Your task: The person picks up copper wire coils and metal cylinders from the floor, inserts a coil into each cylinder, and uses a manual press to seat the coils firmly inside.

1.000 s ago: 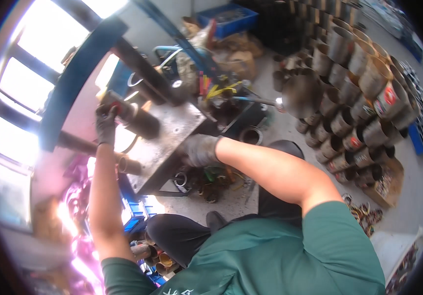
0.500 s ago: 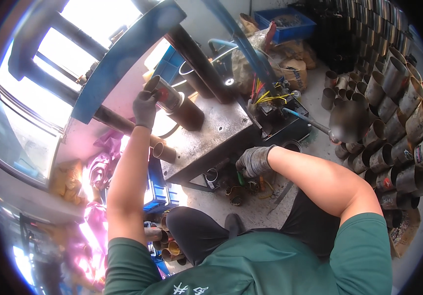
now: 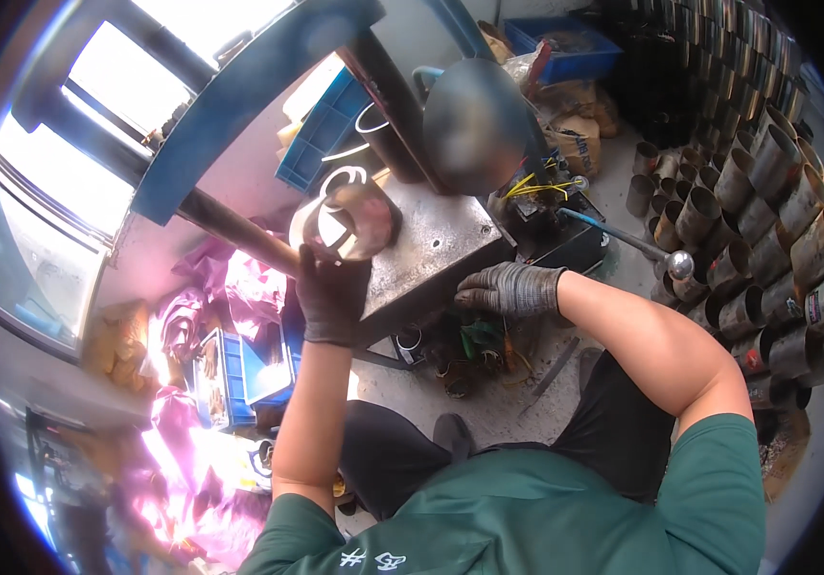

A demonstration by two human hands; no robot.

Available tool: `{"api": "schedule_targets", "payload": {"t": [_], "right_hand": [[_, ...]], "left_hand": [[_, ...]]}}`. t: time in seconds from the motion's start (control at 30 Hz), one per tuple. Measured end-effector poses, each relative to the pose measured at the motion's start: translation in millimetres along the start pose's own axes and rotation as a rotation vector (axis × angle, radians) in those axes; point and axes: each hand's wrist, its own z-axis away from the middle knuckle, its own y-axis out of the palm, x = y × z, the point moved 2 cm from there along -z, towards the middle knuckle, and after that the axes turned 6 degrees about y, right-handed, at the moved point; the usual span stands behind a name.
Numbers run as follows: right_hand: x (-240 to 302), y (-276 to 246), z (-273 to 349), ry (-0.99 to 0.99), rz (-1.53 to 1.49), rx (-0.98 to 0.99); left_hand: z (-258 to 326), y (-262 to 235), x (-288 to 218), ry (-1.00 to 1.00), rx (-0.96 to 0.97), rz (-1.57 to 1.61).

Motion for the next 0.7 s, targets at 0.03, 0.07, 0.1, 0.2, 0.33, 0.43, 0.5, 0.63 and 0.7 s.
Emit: {"api": "schedule_targets", "payload": {"t": [0.03,0.07,0.1,0.2,0.33,0.43,0.5,0.63,0.7], "right_hand": [[26,-9,0,0.267,-0.158,0.024],[38,-13,2,0.211,-0.142,-0.040],[47,-16,4,0.224,-0.229,-0.038],[75,-22,12,0.259,-0.407,-0.085],[76,-13,15,0.193,-0.510,-0.131],[72,-4,19,0.235,-0.452,-0.144],[66,-2,20,0.293,-0.509,-0.140],[79,-10,16,0.475,-0.494,-0.193],[47,-6,17,0.455,-0.398,-0.272]], "left_hand": [[22,-27,10,-0.088,-0.023,-0.037],[37,-47,19,-0.180,-0.034,-0.066],[48,-52,33,-0.332,-0.145,0.430],[68,-63,52,-0.571,-0.240,1.187],[80,-73,63,-0.370,0.092,0.224],[88,-43,60,-0.398,-0.129,0.067],[88,-41,59,-0.348,-0.104,0.015],[91,-49,52,-0.194,-0.138,-0.212],[91,-45,43,-0.110,-0.112,-0.433]]}}
